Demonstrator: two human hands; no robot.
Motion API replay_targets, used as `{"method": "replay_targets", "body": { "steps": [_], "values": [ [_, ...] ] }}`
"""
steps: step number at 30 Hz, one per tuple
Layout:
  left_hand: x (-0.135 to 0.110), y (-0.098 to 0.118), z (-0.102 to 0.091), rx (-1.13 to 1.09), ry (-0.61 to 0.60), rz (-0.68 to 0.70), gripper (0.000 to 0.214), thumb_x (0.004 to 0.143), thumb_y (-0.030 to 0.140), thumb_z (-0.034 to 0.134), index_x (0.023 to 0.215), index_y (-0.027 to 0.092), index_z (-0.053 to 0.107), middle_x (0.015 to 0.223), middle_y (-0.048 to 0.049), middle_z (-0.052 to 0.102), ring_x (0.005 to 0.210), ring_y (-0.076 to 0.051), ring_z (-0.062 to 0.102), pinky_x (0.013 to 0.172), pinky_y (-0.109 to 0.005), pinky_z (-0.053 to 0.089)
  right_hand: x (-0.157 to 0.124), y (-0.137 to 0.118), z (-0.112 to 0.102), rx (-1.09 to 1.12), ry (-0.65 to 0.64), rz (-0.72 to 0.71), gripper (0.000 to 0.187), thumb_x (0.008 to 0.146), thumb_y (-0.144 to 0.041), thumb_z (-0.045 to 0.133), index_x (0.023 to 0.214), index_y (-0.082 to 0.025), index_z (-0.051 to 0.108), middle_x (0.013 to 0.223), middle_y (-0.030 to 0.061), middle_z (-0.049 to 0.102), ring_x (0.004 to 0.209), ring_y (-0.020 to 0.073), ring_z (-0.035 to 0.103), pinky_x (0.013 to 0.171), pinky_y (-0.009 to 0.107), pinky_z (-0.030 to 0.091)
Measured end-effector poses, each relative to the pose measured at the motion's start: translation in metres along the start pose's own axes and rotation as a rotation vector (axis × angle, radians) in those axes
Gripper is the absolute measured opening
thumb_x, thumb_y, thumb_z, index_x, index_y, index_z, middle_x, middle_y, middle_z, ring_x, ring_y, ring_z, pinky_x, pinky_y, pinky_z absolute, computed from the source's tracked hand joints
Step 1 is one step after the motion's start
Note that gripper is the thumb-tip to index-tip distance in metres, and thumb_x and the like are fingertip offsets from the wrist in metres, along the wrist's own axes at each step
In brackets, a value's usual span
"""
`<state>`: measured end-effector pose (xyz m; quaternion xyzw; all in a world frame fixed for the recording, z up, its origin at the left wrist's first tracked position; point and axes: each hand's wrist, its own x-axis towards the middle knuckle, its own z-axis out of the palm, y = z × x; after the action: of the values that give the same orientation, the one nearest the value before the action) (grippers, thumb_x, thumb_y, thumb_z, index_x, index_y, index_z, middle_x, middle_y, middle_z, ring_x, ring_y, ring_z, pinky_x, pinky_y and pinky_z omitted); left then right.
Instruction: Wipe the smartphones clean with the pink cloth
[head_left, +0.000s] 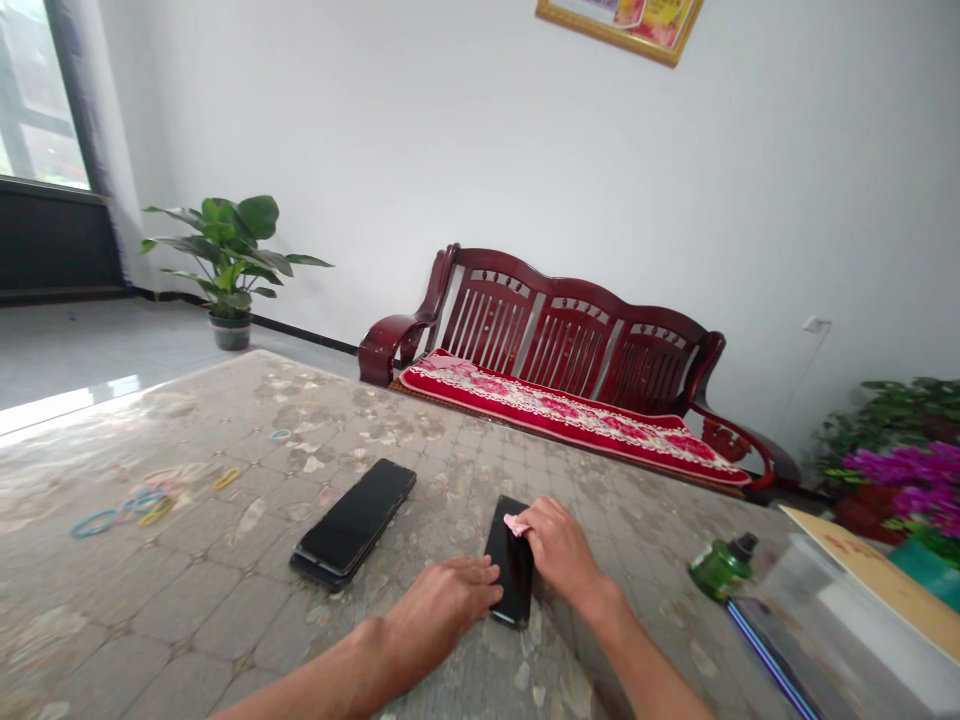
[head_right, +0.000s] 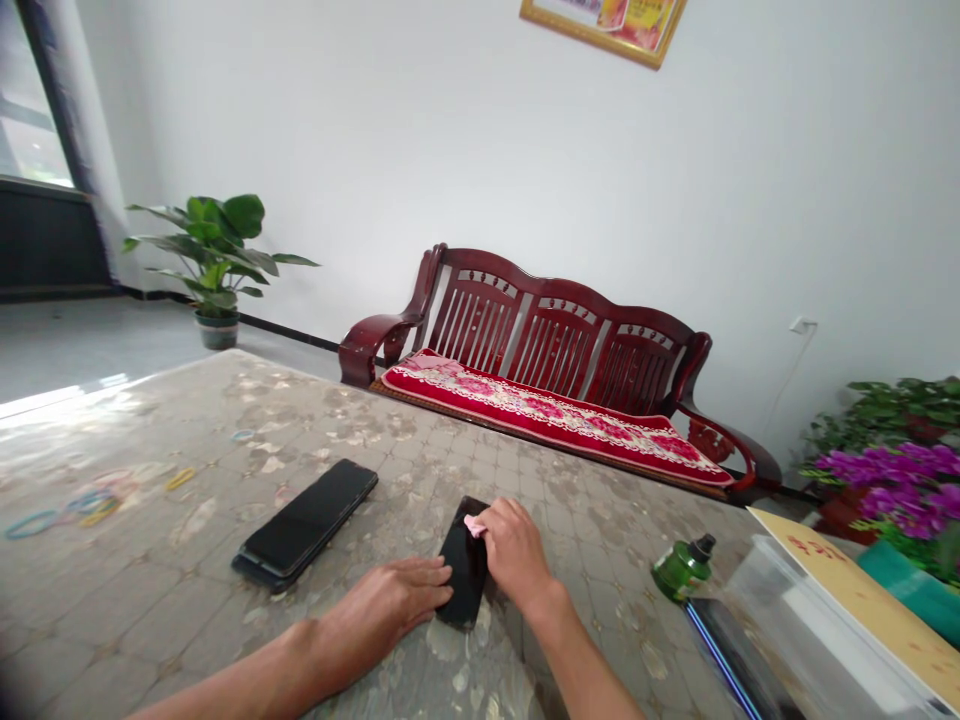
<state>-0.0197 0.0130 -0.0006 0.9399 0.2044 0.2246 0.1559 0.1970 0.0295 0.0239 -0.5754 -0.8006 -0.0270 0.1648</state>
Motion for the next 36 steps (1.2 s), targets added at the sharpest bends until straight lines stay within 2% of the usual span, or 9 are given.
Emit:
{"method": "replay_targets", "body": {
  "steps": [5,13,19,28,32,36],
  "values": [
    [-0.004,-0.006,0.006,0.007,-0.018,-0.009,0.021,0.099,0.014,0.047,0.099,0.021,0.066,0.113,-0.0045,0.071,0.115,-0.020,0.064,0.111,-0.034,0.040,0.009,0.014,0.004,0.012,0.014,0.105,0.027,0.093,-0.010,0.047,0.084,-0.021,0.070,0.089,0.0041,0.065,0.090,0.0177,0.058,0.081,0.026,0.040],
    [-0.001,-0.012,0.016,0.043,-0.001,0.007,0.017,0.098,0.013,0.049,0.097,0.021,0.065,0.112,-0.0042,0.071,0.112,-0.020,0.065,0.107,-0.033,0.044,-0.023,0.000,0.002,0.155,0.001,0.037,0.027,0.092,-0.009,0.046,0.083,-0.022,0.069,0.087,0.0020,0.062,0.089,0.0160,0.058,0.078,0.024,0.040],
    [-0.004,-0.006,0.008,0.022,0.001,-0.002,0.019,0.098,0.011,0.049,0.102,0.019,0.065,0.117,-0.0053,0.070,0.119,-0.021,0.062,0.109,-0.032,0.042,-0.008,0.005,0.002,0.128,0.051,0.099,0.026,0.090,-0.008,0.049,0.083,-0.021,0.069,0.087,0.0028,0.064,0.089,0.0170,0.058,0.080,0.024,0.040],
    [0.000,-0.010,0.015,-0.004,0.022,-0.036,0.021,0.097,0.015,0.048,0.098,0.023,0.067,0.111,-0.0030,0.071,0.109,-0.021,0.066,0.103,-0.032,0.047,-0.038,-0.009,-0.003,0.167,-0.056,0.058,0.027,0.091,-0.009,0.047,0.083,-0.023,0.069,0.088,0.0011,0.063,0.088,0.0153,0.059,0.076,0.023,0.038],
    [0.000,-0.007,0.010,-0.012,0.028,-0.039,0.023,0.098,0.015,0.047,0.098,0.024,0.069,0.109,-0.0030,0.072,0.111,-0.022,0.065,0.102,-0.032,0.048,-0.019,0.000,0.001,0.056,-0.006,0.063,0.028,0.092,-0.008,0.045,0.083,-0.022,0.068,0.088,0.0026,0.063,0.089,0.0168,0.058,0.079,0.025,0.038],
    [-0.003,-0.003,0.005,0.016,0.018,-0.007,0.023,0.098,0.013,0.047,0.100,0.021,0.068,0.113,-0.0054,0.071,0.114,-0.021,0.064,0.107,-0.033,0.044,0.011,0.009,0.009,-0.070,0.026,0.165,0.028,0.093,-0.009,0.045,0.084,-0.021,0.069,0.090,0.0047,0.065,0.091,0.0182,0.058,0.080,0.026,0.039]
  ]
}}
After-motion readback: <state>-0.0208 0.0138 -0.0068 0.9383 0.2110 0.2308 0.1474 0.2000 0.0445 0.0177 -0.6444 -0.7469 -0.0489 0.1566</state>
